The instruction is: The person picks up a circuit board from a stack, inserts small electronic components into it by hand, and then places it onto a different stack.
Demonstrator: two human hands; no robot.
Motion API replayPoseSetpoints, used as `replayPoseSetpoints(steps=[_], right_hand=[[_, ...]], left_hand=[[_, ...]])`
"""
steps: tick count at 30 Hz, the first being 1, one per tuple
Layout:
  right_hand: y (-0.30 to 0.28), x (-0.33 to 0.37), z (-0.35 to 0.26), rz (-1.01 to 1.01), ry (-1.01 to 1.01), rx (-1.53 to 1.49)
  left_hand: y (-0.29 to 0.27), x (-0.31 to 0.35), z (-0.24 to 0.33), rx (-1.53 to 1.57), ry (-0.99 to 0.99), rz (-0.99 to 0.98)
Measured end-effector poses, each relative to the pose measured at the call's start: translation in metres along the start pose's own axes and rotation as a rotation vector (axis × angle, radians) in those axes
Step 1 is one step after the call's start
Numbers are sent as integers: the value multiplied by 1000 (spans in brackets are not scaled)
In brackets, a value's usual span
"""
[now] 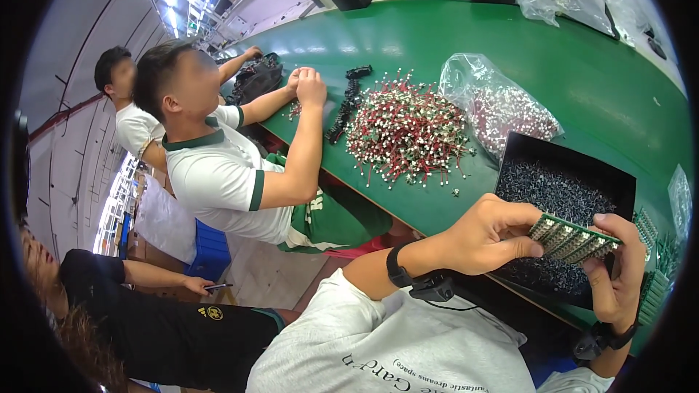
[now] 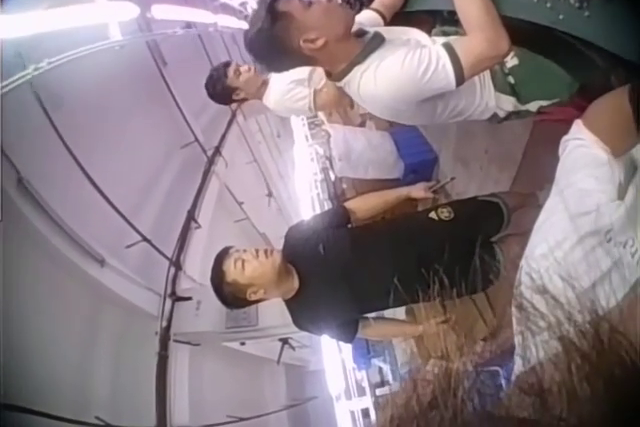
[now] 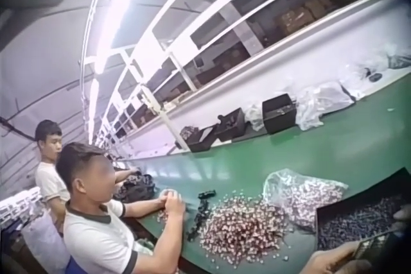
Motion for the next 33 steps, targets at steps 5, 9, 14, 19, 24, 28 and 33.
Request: replayPoseSetpoints(steps=[5, 9, 14, 19, 24, 28, 33], right_hand=[[1, -2, -8, -70, -62, 56], [2, -1, -3, 22, 20, 90], [6, -2, -6, -26, -39, 138], [9, -8, -17, 16, -149, 159], [11, -6, -20, 9, -189, 142], [12, -4, -20, 16, -135, 98], [11, -5, -19, 37, -177, 140]], left_hand=[[-5, 0, -3, -67, -65, -5], [1, -1, -3, -4, -62, 20], [-5, 0, 5, 55, 40, 92], [-3, 1, 6, -70, 53, 4], [-4, 3, 7, -103, 54, -12], [-4, 4, 7, -108, 50, -49], [1, 3, 12, -18, 87, 33]])
Point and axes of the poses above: each hand's wrist, its own x-axis away from the middle knuckle, its own y-axis out of the palm, z = x × y, the point moved 7 cm from there along -x, towards the middle knuckle, and after that the axes turned 10 degrees about x, right-handed, at the moved point
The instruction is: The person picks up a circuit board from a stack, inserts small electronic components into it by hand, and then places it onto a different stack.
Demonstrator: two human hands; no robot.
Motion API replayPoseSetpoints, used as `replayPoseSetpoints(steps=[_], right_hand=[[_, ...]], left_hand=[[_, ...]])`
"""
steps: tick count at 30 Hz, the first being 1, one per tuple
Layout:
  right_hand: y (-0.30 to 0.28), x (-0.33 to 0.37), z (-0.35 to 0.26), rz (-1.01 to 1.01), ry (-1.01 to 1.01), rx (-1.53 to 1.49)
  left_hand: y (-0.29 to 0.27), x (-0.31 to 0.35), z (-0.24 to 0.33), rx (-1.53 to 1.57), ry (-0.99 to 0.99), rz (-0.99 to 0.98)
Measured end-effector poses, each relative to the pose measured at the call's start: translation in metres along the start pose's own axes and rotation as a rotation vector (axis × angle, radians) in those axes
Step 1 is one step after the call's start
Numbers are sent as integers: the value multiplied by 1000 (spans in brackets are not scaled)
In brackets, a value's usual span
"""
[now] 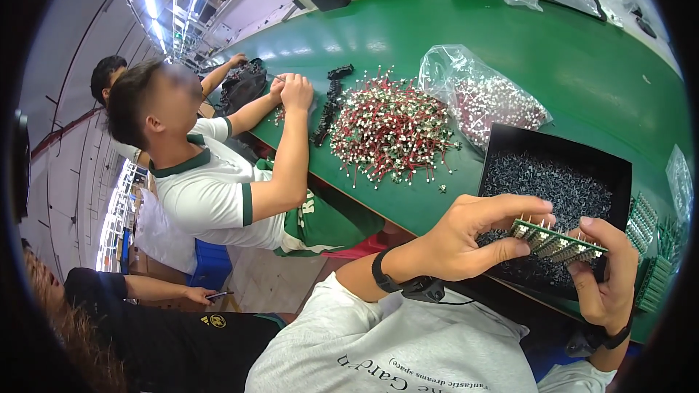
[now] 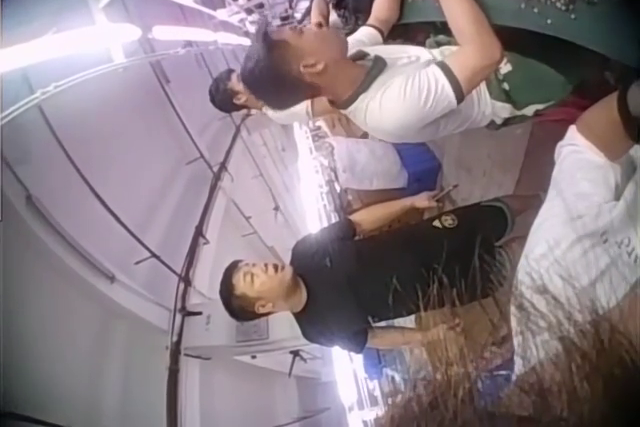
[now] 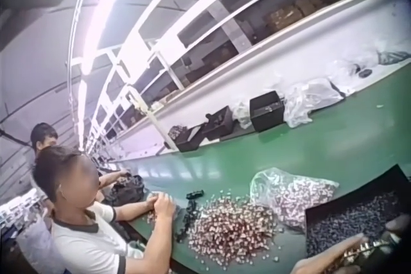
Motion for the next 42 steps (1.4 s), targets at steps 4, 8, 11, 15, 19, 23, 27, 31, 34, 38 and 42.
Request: replayPoseSetpoints(steps=[4, 8, 11, 15, 19, 23, 27, 31, 34, 38, 42], right_hand=[[-3, 1, -7, -8, -47, 28], [-2, 1, -9, -9, -61, 19], [-1, 3, -6, -4, -48, 7], [-2, 3, -7, 16, -26, -44], [-1, -4, -10, -29, -46, -64], [1, -10, -10, -55, -66, -33], [0, -7, -7, -87, -28, -44], [10, -10, -12, -234, 134, -255], [17, -17, -13, -339, 188, -340], [15, -25, -22, -349, 128, -279], [19, -22, -22, -341, 153, -264]], left_hand=[[-2, 0, 4, 28, 8, 0], [-1, 1, 9, -181, 94, -80], [0, 1, 7, -187, 64, -91], [2, 2, 10, -156, 105, -74], [4, 2, 12, -175, 143, -86], [5, 2, 12, -155, 184, -91], [10, 3, 15, -154, 217, -113], [14, 4, 10, -146, 235, -145], [13, 6, 11, -131, 269, -148], [18, 5, 18, -177, 382, -166], [20, 7, 20, -275, 443, -172]])
Point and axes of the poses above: each hand's wrist, its own x-axis away from the middle knuckle, its own y-axis out of the palm, z = x × y, the point moved 7 cm from there along -x, towards the middle knuckle, and after that the axes turned 10 degrees about x, right-handed, at the moved point
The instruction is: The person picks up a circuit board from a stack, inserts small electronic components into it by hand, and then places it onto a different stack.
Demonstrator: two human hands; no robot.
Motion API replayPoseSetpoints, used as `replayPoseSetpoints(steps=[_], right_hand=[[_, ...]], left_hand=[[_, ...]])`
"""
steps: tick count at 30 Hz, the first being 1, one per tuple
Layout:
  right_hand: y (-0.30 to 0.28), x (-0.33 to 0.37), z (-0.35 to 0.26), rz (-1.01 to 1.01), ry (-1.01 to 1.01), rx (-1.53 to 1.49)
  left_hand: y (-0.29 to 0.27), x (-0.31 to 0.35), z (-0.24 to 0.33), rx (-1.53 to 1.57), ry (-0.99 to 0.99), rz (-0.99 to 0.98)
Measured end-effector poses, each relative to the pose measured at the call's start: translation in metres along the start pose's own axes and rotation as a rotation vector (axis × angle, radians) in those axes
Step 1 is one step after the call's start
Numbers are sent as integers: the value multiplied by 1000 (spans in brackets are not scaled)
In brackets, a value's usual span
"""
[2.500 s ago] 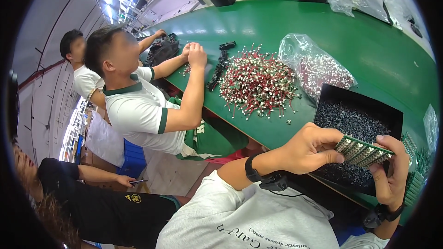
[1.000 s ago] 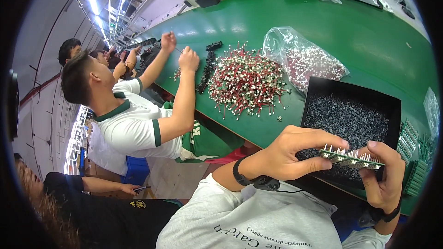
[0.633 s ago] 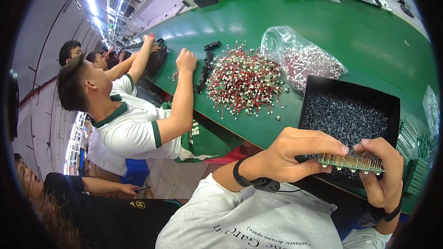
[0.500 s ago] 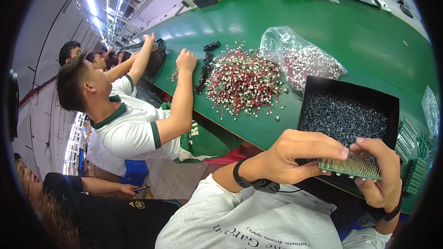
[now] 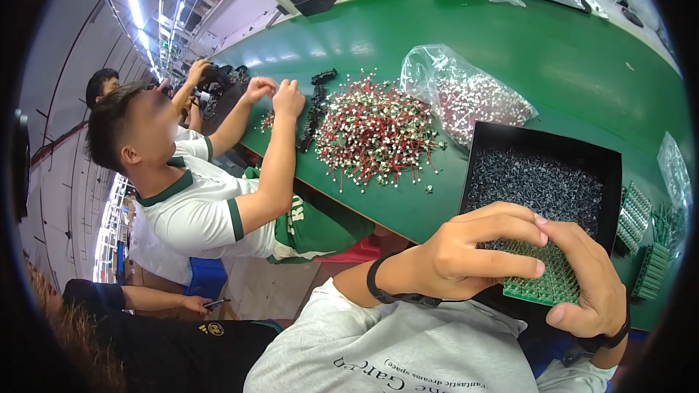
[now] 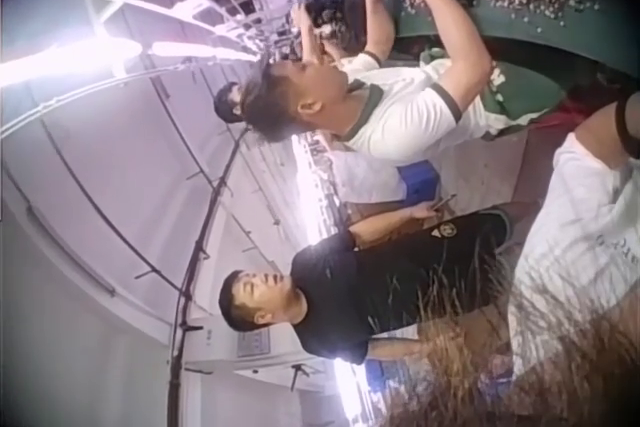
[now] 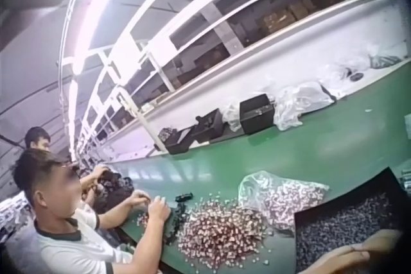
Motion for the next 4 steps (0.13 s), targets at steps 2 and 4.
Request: replayPoseSetpoints(steps=[2, 4], right_hand=[[-2, 6, 2, 11, 5, -7], [-6, 12, 4, 26, 13, -13]], left_hand=[[-1, 1, 0, -6, 19, 5], [-8, 4, 1, -53, -24, 80]])
Point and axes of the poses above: each hand's wrist, its own x-axis away from the middle knuckle, its own y-axis out of the palm, z = x × y, the point moved 7 cm from there along -x, towards the middle knuckle, and after that the axes turned 10 degrees about x, right-handed, at the moved point
